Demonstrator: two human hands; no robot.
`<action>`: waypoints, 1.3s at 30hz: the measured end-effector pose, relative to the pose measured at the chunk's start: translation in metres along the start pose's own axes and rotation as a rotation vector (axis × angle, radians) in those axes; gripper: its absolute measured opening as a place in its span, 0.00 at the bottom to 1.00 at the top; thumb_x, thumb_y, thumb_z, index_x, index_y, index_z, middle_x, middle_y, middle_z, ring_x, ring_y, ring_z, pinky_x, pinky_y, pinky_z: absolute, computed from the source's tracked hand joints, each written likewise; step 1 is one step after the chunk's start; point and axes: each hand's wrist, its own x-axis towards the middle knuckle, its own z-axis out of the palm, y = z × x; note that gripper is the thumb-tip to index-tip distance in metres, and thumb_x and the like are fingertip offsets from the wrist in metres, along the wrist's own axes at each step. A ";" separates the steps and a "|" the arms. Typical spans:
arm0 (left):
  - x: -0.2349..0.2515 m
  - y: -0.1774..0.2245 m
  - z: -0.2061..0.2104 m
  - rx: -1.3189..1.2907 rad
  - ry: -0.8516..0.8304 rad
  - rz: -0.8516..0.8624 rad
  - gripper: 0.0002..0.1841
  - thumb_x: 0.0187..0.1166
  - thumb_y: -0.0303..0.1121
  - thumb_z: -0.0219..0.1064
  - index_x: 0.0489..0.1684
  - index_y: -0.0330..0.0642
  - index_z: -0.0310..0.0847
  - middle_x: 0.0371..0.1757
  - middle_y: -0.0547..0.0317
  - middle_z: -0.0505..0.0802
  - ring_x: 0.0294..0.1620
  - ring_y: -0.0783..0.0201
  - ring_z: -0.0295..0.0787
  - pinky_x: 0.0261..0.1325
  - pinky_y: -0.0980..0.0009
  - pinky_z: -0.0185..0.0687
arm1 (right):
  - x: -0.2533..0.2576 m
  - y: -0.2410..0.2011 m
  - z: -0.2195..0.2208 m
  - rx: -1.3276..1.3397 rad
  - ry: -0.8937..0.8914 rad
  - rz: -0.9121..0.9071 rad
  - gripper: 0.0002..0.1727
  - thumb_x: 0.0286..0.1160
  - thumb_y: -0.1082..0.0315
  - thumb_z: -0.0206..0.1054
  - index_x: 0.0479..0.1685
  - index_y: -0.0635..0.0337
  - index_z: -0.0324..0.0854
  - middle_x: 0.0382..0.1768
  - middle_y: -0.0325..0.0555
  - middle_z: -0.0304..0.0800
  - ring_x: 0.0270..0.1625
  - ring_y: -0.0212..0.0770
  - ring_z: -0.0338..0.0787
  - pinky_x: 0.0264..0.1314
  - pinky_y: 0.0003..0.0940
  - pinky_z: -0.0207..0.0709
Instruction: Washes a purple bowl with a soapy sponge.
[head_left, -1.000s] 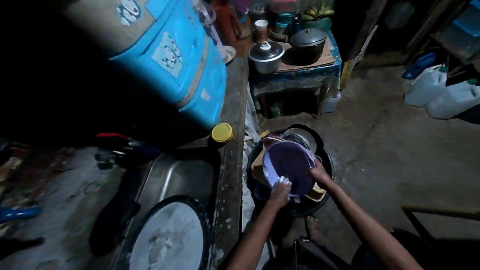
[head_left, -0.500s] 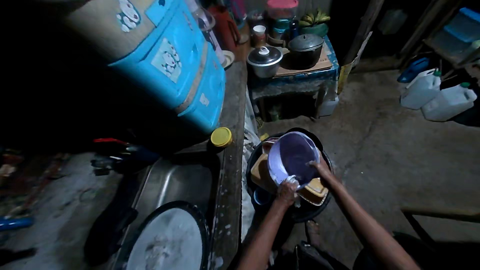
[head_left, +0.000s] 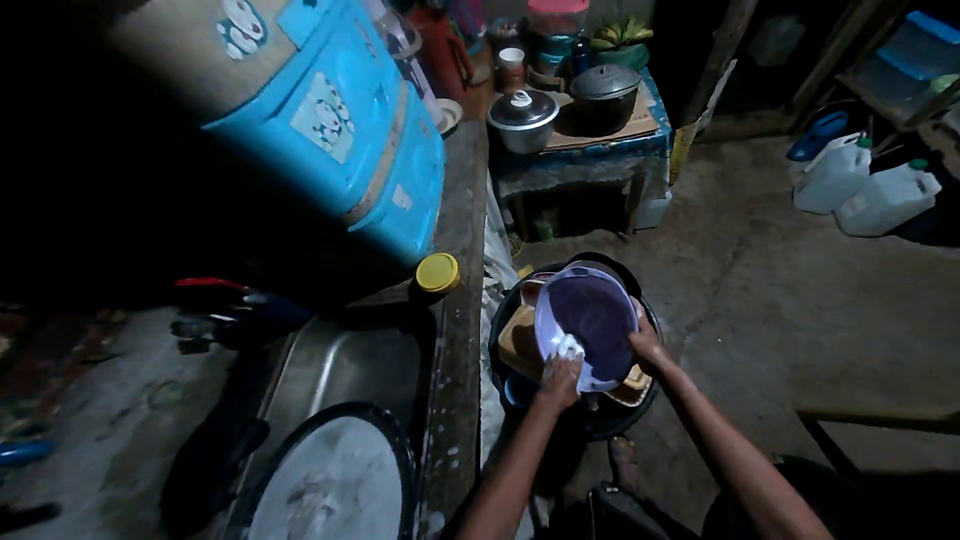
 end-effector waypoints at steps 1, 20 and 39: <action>-0.003 0.013 0.000 -0.067 -0.030 -0.016 0.41 0.68 0.28 0.75 0.86 0.29 0.63 0.87 0.32 0.69 0.90 0.37 0.58 0.90 0.43 0.51 | 0.001 0.005 0.006 -0.018 0.010 -0.013 0.53 0.61 0.90 0.56 0.95 0.62 0.37 0.90 0.64 0.53 0.87 0.51 0.66 0.84 0.47 0.66; -0.023 0.050 0.009 -0.264 0.073 -0.049 0.22 0.71 0.31 0.72 0.56 0.18 0.81 0.64 0.24 0.86 0.71 0.35 0.81 0.77 0.46 0.72 | 0.000 0.010 0.034 -0.054 -0.070 0.009 0.42 0.70 0.86 0.57 0.91 0.67 0.51 0.83 0.64 0.67 0.81 0.49 0.74 0.82 0.45 0.69; -0.023 -0.008 0.009 -0.070 0.146 0.345 0.28 0.78 0.36 0.70 0.75 0.29 0.77 0.79 0.33 0.79 0.85 0.38 0.70 0.88 0.44 0.57 | -0.018 -0.014 -0.003 0.003 -0.119 0.020 0.57 0.56 0.91 0.61 0.96 0.56 0.40 0.86 0.61 0.62 0.77 0.45 0.78 0.73 0.42 0.78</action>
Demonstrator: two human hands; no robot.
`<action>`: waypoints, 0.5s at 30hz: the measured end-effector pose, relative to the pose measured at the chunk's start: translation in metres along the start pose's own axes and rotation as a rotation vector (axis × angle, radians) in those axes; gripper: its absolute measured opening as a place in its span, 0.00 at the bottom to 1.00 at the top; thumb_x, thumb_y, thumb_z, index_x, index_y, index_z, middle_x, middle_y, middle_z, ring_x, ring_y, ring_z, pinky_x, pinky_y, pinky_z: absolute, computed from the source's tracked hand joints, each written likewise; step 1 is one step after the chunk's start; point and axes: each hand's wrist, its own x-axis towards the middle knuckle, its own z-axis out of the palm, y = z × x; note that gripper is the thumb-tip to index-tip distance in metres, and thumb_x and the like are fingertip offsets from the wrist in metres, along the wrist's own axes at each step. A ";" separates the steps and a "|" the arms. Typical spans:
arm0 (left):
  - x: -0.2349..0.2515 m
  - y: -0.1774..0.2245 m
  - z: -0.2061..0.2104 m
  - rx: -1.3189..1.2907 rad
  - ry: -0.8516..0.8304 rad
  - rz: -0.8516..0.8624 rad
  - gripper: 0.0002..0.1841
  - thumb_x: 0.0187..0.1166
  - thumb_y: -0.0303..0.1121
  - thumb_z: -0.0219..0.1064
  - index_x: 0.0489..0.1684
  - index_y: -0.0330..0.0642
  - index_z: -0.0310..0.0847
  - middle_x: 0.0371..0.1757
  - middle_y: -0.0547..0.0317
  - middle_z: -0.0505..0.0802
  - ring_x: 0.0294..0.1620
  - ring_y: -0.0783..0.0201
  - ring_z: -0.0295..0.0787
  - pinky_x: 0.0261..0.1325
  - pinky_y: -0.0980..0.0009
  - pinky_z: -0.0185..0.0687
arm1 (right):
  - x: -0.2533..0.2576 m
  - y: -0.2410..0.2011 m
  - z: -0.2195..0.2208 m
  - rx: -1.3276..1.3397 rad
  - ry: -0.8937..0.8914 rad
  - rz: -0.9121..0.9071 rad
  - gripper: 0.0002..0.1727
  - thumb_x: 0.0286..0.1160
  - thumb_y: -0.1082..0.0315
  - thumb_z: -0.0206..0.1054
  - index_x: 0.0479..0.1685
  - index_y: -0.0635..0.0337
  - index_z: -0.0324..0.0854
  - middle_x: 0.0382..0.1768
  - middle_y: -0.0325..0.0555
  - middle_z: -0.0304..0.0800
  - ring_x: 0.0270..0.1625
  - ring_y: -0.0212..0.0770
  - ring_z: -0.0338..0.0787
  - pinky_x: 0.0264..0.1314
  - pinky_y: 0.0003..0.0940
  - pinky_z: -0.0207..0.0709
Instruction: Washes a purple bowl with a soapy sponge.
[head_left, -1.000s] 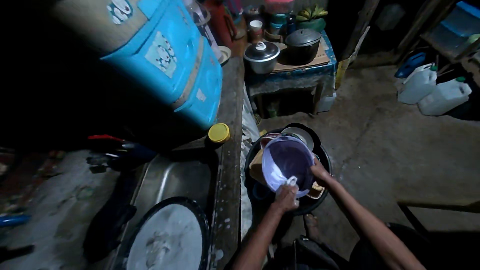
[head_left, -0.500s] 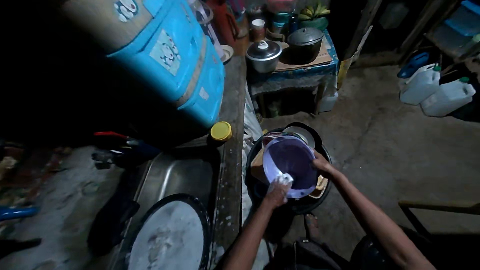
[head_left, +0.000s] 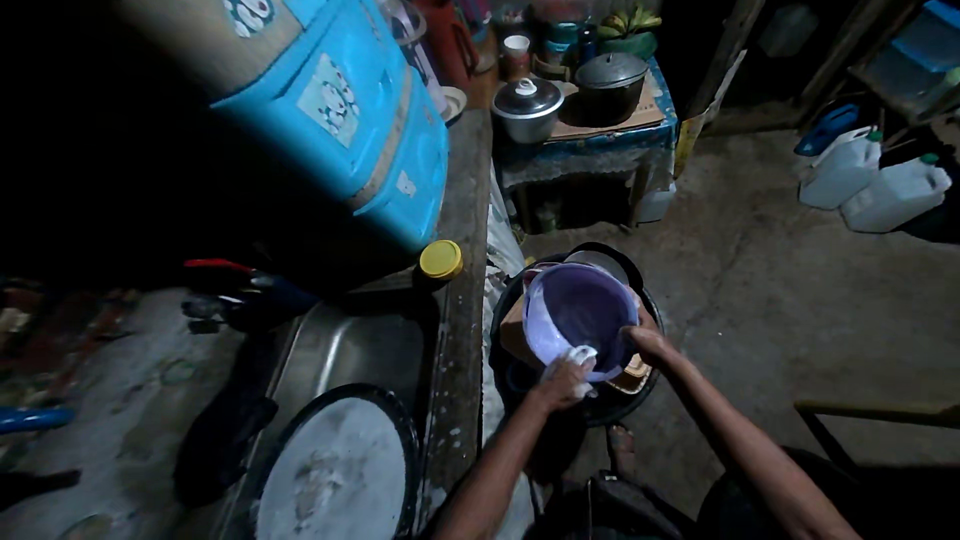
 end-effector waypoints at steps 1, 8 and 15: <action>-0.004 -0.016 -0.011 0.041 -0.068 0.024 0.31 0.82 0.46 0.67 0.80 0.36 0.75 0.83 0.39 0.77 0.88 0.41 0.64 0.92 0.43 0.45 | -0.002 -0.003 -0.007 -0.016 -0.037 0.008 0.55 0.57 0.90 0.60 0.95 0.56 0.43 0.83 0.60 0.66 0.73 0.43 0.80 0.69 0.40 0.80; 0.001 0.025 -0.049 -0.080 -0.116 -0.332 0.25 0.86 0.29 0.58 0.81 0.26 0.70 0.79 0.27 0.77 0.86 0.34 0.65 0.91 0.42 0.46 | -0.012 0.000 0.005 0.162 0.077 0.052 0.49 0.67 0.88 0.56 0.94 0.57 0.43 0.77 0.60 0.71 0.62 0.41 0.85 0.59 0.38 0.83; 0.000 0.003 -0.028 -0.143 -0.079 -0.271 0.13 0.81 0.23 0.63 0.57 0.26 0.88 0.60 0.30 0.91 0.69 0.36 0.85 0.79 0.44 0.70 | -0.026 0.027 0.017 0.167 0.069 0.158 0.43 0.67 0.88 0.58 0.89 0.64 0.49 0.59 0.57 0.80 0.45 0.37 0.86 0.44 0.35 0.82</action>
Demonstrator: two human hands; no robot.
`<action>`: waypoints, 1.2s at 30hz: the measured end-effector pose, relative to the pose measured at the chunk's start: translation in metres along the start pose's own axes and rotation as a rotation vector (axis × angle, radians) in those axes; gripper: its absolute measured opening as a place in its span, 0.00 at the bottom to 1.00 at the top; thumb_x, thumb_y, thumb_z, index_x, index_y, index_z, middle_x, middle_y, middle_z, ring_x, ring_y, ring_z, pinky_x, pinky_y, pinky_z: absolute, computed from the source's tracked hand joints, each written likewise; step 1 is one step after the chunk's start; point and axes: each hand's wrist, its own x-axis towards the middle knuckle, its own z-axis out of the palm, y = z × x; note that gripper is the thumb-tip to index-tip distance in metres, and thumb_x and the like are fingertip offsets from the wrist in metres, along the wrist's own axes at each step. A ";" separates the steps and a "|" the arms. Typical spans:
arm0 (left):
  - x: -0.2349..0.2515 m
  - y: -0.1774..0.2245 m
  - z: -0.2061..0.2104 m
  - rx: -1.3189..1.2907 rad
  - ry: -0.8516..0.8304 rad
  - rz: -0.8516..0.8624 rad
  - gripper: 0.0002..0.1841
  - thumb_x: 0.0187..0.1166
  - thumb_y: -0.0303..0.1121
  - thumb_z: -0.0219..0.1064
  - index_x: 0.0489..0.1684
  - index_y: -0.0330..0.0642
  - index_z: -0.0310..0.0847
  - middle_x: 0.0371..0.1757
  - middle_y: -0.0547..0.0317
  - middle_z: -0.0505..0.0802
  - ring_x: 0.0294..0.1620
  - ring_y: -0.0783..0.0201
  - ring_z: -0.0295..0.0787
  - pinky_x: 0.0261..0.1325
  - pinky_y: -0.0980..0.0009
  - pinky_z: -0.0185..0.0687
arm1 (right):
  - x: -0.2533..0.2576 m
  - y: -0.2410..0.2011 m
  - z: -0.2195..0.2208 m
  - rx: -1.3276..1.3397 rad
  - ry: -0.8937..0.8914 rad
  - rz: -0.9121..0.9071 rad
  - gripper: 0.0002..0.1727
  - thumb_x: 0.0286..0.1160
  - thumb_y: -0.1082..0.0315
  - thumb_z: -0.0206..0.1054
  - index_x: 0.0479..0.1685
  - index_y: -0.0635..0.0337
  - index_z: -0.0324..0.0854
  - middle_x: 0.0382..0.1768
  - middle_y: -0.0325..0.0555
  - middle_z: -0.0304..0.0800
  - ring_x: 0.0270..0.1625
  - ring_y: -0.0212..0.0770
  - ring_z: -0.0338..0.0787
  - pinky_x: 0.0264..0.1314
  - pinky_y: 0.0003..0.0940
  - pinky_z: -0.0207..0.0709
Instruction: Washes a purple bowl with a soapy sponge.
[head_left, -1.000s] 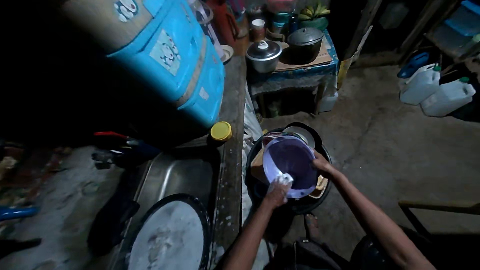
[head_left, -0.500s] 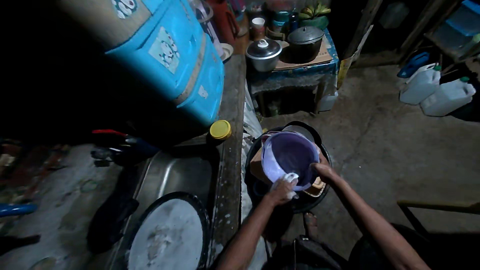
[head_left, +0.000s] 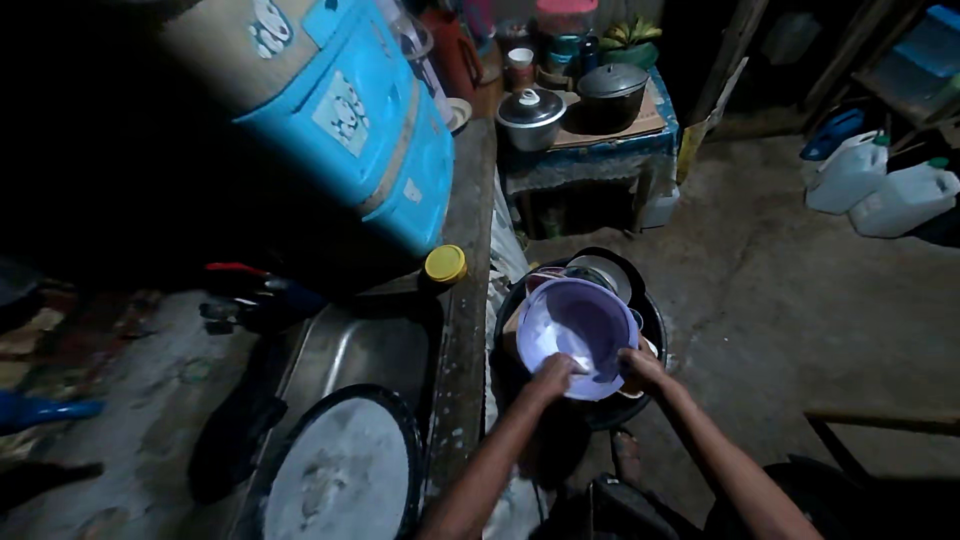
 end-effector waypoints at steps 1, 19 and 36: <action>-0.002 -0.007 -0.014 0.155 -0.020 -0.066 0.13 0.81 0.23 0.63 0.58 0.24 0.86 0.63 0.28 0.88 0.72 0.32 0.81 0.80 0.41 0.67 | -0.004 -0.001 -0.003 -0.018 -0.033 0.014 0.43 0.68 0.87 0.57 0.90 0.63 0.49 0.61 0.57 0.81 0.46 0.37 0.87 0.46 0.36 0.83; 0.033 0.006 -0.041 0.152 0.364 -0.256 0.22 0.84 0.21 0.56 0.78 0.26 0.72 0.76 0.27 0.79 0.79 0.32 0.75 0.83 0.44 0.66 | -0.014 0.002 0.012 0.050 -0.102 0.066 0.44 0.67 0.88 0.57 0.89 0.64 0.48 0.58 0.57 0.81 0.46 0.37 0.86 0.48 0.35 0.83; 0.036 0.028 0.007 -0.004 0.313 -0.003 0.17 0.76 0.19 0.63 0.62 0.29 0.85 0.68 0.27 0.85 0.72 0.33 0.80 0.77 0.44 0.73 | 0.004 0.006 0.015 0.081 -0.010 -0.052 0.41 0.62 0.90 0.60 0.85 0.68 0.57 0.62 0.60 0.82 0.52 0.40 0.88 0.52 0.38 0.85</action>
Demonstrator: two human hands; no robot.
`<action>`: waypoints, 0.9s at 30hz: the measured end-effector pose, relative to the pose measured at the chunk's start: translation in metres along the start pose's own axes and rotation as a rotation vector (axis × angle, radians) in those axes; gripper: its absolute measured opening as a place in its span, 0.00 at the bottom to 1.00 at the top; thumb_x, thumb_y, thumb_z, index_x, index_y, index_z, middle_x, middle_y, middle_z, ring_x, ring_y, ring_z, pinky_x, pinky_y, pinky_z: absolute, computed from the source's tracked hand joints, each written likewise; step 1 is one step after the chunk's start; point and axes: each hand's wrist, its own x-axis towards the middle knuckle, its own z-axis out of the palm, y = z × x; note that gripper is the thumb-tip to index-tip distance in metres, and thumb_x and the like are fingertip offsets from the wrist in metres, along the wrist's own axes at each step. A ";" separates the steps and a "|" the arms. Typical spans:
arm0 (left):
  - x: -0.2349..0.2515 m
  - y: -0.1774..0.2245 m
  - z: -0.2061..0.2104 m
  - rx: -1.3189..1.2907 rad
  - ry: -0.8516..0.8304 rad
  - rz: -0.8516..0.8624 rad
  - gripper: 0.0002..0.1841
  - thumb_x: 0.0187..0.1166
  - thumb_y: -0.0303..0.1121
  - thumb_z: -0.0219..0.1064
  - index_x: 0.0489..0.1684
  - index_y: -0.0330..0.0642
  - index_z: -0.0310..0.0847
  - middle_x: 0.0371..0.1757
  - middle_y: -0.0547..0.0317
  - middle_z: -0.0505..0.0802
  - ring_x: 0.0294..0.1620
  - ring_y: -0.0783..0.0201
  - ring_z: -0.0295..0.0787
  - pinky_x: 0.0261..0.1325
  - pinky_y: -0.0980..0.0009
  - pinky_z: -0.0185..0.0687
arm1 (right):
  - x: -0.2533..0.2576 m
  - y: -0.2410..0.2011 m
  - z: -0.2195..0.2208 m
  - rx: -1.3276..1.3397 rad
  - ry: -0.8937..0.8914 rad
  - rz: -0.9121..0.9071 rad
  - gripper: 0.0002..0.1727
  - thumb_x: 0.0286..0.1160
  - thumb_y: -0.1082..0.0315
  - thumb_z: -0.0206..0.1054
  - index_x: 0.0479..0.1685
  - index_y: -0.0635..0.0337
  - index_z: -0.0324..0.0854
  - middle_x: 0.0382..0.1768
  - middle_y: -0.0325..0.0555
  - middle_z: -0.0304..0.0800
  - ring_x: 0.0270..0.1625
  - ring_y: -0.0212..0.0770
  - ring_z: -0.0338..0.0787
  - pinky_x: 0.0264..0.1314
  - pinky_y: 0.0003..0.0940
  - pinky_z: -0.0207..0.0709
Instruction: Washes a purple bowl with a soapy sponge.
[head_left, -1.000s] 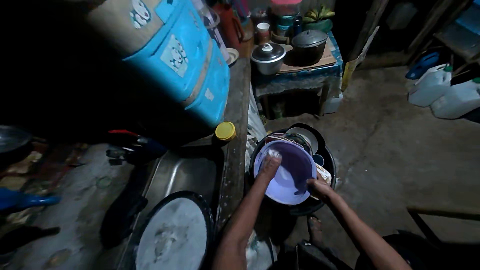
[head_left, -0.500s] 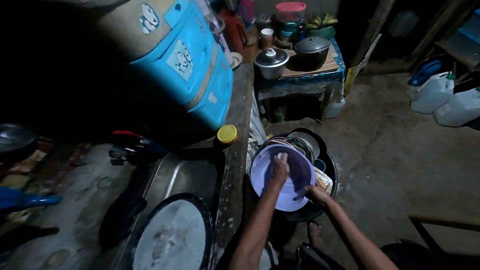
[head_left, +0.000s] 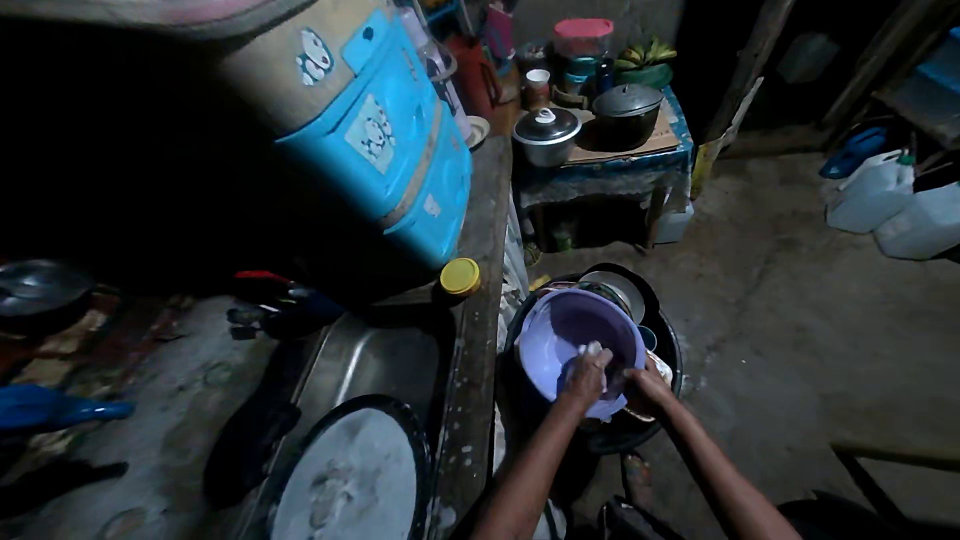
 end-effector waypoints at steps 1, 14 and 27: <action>0.003 -0.012 -0.006 0.021 0.032 -0.059 0.18 0.74 0.21 0.67 0.63 0.31 0.86 0.68 0.30 0.86 0.72 0.35 0.82 0.76 0.44 0.75 | -0.001 -0.004 -0.003 -0.008 0.001 -0.019 0.43 0.63 0.89 0.59 0.87 0.67 0.54 0.65 0.60 0.80 0.54 0.40 0.88 0.54 0.38 0.85; 0.017 -0.017 -0.046 0.294 0.000 -0.129 0.18 0.80 0.27 0.65 0.67 0.32 0.84 0.71 0.32 0.85 0.76 0.32 0.78 0.78 0.41 0.70 | -0.011 0.009 0.005 0.142 0.017 0.028 0.40 0.66 0.88 0.55 0.86 0.67 0.53 0.61 0.56 0.81 0.51 0.36 0.87 0.51 0.35 0.85; 0.029 -0.009 -0.037 0.303 0.060 -0.035 0.16 0.84 0.25 0.58 0.63 0.22 0.83 0.70 0.25 0.84 0.76 0.29 0.76 0.81 0.39 0.66 | -0.011 0.017 0.013 0.132 -0.028 0.114 0.38 0.62 0.88 0.57 0.81 0.70 0.57 0.53 0.54 0.82 0.46 0.36 0.86 0.47 0.34 0.83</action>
